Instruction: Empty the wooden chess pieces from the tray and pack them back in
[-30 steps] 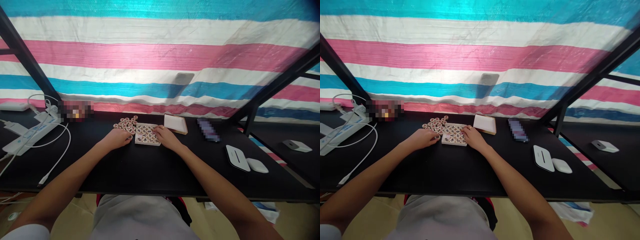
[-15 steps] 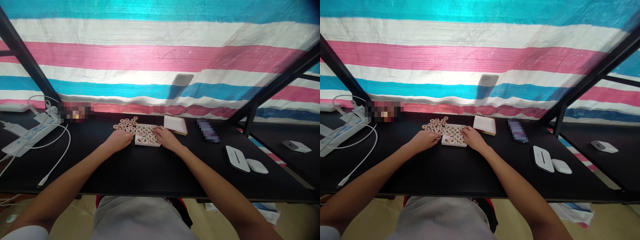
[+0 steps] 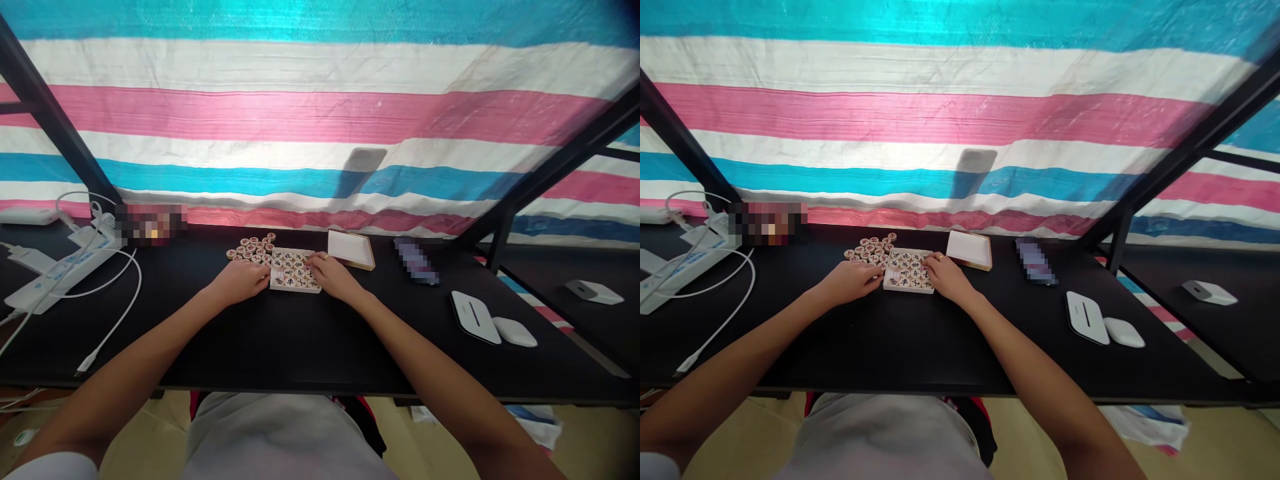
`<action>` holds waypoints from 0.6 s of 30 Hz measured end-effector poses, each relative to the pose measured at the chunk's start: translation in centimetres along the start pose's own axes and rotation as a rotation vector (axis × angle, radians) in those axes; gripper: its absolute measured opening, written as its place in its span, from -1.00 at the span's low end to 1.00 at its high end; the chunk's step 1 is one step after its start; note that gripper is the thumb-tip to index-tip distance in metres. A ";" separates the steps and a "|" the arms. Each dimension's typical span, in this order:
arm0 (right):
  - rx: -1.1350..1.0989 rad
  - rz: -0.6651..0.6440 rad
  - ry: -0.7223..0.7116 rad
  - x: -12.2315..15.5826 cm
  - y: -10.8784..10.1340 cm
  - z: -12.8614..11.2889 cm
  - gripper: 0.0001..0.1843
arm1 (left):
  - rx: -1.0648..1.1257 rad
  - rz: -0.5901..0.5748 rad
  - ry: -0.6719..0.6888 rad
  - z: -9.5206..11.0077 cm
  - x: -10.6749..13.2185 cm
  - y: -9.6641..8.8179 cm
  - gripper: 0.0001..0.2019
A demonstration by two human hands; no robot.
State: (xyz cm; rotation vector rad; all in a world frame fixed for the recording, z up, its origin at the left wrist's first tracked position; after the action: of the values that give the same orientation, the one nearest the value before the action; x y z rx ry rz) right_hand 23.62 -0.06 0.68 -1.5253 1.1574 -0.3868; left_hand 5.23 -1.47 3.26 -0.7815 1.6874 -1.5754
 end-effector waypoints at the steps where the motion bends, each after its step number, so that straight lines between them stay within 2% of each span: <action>1: 0.000 0.002 0.003 0.0 0.0 0.0 -0.68 | 0.027 -0.003 0.008 0.2 0.0 0.0 -0.72; 5: 0.003 0.014 0.003 0.0 0.0 0.1 -0.68 | 0.134 -0.048 0.041 0.8 0.0 0.7 -0.71; 10: -0.011 0.029 -0.014 0.0 0.1 0.2 -0.70 | 0.228 -0.066 -0.007 0.7 -0.2 1.3 -0.69; 18: -0.001 0.034 -0.020 0.0 0.2 0.4 -0.71 | 0.244 -0.072 -0.063 0.4 -0.2 1.4 -0.62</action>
State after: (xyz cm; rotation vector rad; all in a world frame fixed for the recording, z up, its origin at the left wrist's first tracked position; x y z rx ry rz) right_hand 23.87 0.15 0.39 -1.5056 1.1664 -0.3470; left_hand 5.76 -1.42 1.92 -0.7634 1.4040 -1.7475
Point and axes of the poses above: each hand's wrist, its own x-axis away from the middle knuckle, its own y-axis out of the palm, z = x × y, the point moved 7 cm from there along -x, towards the middle knuckle, and after that the axes turned 8 degrees about -y, right-handed, at the moved point
